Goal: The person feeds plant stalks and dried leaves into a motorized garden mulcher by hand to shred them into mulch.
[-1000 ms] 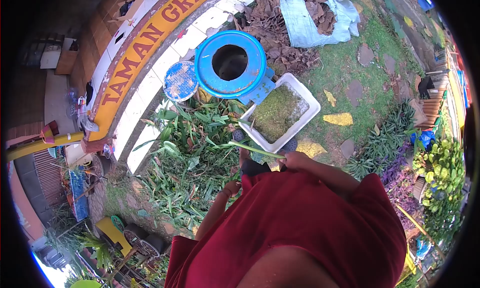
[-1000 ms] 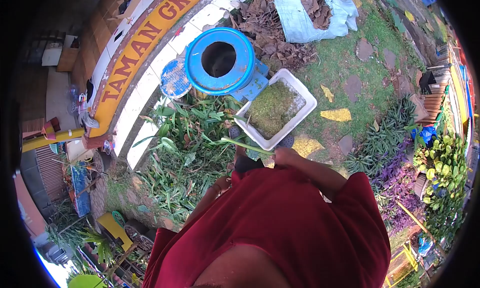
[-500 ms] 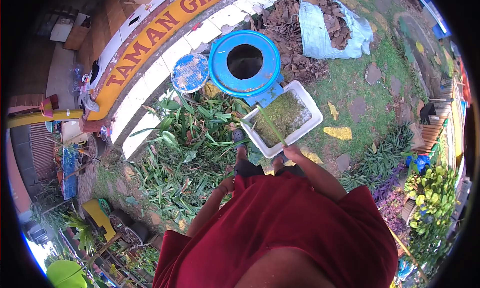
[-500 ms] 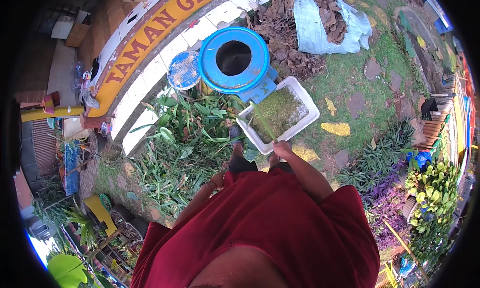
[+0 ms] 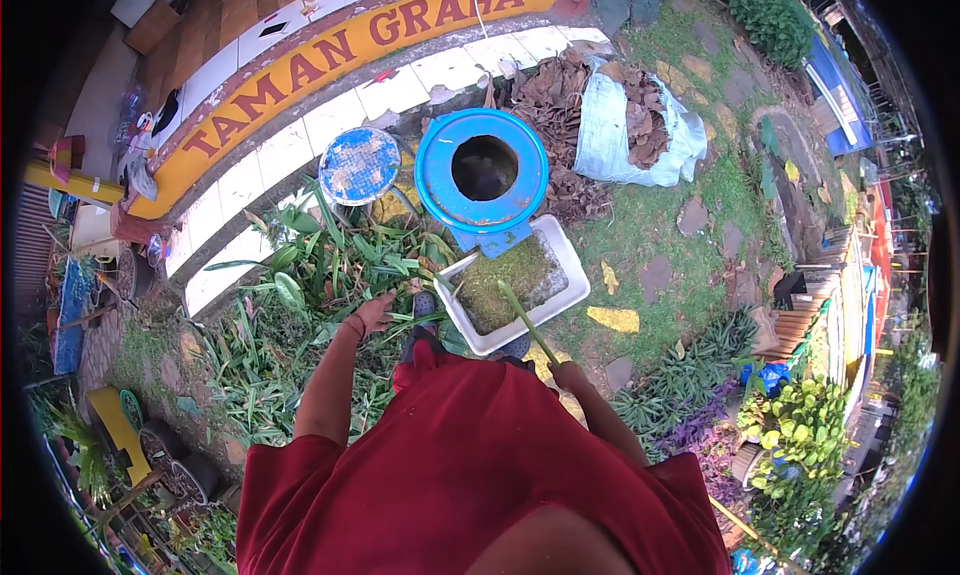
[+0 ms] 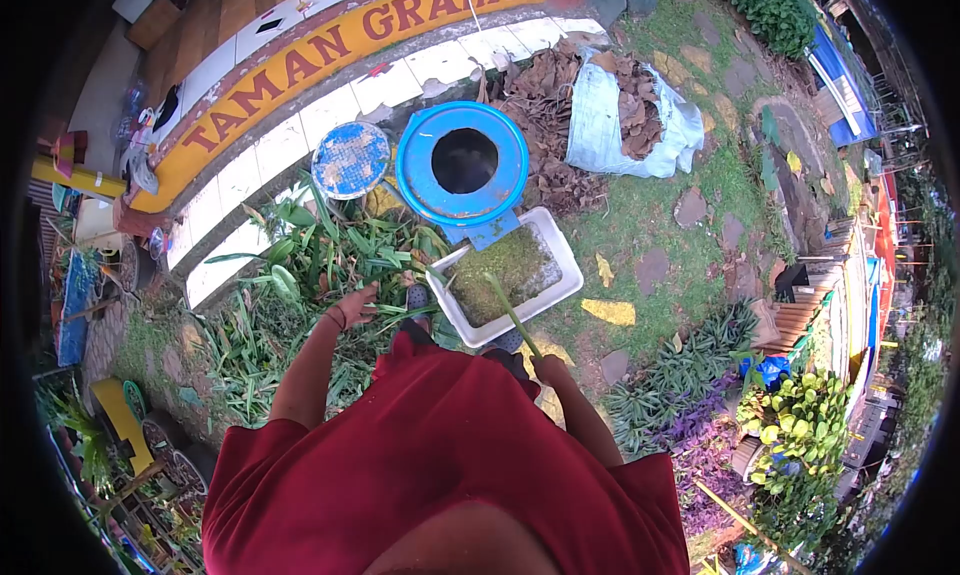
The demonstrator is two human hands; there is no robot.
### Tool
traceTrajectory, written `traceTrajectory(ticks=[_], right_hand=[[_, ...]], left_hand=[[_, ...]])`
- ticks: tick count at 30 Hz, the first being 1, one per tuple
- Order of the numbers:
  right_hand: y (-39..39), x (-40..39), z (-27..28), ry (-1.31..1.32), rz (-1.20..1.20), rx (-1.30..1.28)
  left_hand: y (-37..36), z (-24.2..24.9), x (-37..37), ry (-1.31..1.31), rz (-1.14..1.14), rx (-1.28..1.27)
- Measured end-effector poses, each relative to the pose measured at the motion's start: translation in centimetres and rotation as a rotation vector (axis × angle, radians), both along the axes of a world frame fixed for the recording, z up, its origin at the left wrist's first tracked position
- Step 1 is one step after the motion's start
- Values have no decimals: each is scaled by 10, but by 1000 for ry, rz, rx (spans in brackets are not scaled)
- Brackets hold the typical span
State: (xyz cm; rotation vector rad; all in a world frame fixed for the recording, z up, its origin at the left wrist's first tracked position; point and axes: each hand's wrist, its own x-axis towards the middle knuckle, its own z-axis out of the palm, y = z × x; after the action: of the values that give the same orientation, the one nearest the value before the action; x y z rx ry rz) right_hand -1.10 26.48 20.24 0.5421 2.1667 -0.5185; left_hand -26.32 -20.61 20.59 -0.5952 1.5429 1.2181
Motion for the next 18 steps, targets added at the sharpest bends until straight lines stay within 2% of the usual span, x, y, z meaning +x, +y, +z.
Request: traceTrajectory(ticks=[3,4,6,10,11,13,14,17,18], right_hand=[[21,39,-16,-21,1,-11],[19,47,-5,-21,-14,4],[7,60,27,-76,-252,112],[-28,89,65,-138,-454,89],[-44,93,79,-175,-546,99],[-78,103,110,-85,-740,74],[-65,103,112,-87,-748,85],[-73,102,125,-84,-770,99],[-73,97,123,-77,-771,93]], left_hand=[[15,30,-101,140,105,72],[23,37,-134,184,99,109],[45,53,-197,271,46,142],[97,58,-294,392,-96,112],[110,57,-312,391,-116,127],[130,55,-340,284,-127,201],[140,52,-348,278,-132,212],[164,29,-357,573,-346,-146],[162,19,-363,565,-295,-144]])
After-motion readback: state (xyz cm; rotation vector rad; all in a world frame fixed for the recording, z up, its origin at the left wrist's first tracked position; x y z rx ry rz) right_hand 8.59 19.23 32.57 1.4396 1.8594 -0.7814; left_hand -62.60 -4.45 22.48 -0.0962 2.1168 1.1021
